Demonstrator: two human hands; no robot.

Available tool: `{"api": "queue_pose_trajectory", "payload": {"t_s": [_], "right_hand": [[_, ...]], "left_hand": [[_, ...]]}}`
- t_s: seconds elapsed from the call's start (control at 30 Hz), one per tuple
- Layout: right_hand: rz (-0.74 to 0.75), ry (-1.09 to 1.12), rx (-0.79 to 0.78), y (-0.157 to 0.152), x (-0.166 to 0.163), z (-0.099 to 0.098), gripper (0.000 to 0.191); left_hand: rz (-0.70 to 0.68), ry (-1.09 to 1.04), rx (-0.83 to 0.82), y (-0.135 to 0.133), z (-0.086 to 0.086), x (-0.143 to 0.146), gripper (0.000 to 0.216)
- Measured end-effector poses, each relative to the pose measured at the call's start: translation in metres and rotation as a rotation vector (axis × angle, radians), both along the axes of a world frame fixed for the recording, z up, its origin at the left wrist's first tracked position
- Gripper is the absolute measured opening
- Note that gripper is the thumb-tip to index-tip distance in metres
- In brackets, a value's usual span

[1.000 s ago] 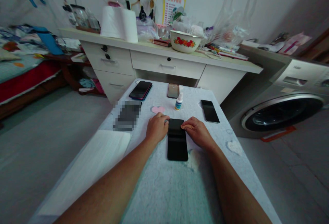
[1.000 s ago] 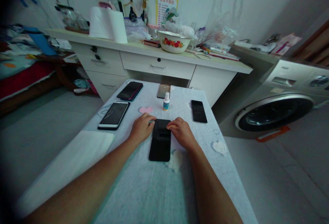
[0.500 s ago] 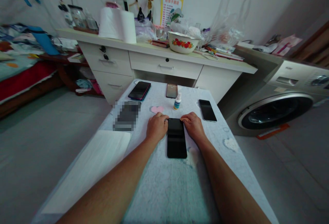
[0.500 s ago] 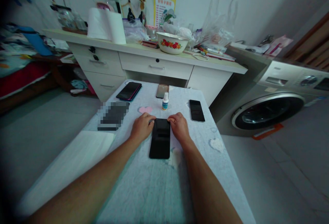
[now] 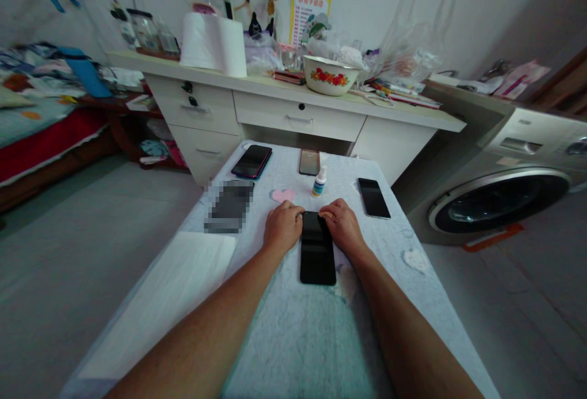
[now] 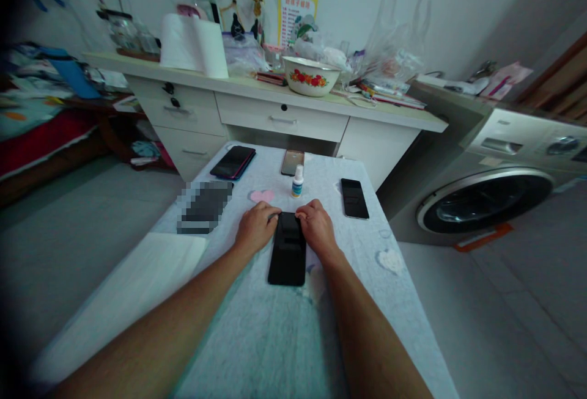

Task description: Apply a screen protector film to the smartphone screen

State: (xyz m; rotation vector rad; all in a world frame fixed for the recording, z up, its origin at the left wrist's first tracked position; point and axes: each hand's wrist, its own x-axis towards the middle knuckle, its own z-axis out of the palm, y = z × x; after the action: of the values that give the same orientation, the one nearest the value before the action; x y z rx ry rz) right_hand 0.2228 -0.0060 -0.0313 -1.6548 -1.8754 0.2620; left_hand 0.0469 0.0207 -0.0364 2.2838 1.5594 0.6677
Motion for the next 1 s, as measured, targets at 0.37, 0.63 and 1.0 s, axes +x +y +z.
{"api": "queue_pose_trajectory", "payload": {"t_s": [0.37, 0.63, 1.0], "right_hand": [[-0.094, -0.029, 0.011, -0.008, 0.021, 0.001, 0.021], [-0.073, -0.012, 0.027, -0.006, 0.015, 0.000, 0.018], [-0.003, -0.068, -0.020, -0.009, 0.002, 0.007, 0.021]], "left_hand": [[-0.046, -0.022, 0.007, 0.003, -0.006, -0.001, 0.029], [-0.073, 0.010, 0.009, 0.001, -0.003, 0.001, 0.026], [-0.107, 0.025, -0.018, -0.002, -0.001, 0.002, 0.026]]}}
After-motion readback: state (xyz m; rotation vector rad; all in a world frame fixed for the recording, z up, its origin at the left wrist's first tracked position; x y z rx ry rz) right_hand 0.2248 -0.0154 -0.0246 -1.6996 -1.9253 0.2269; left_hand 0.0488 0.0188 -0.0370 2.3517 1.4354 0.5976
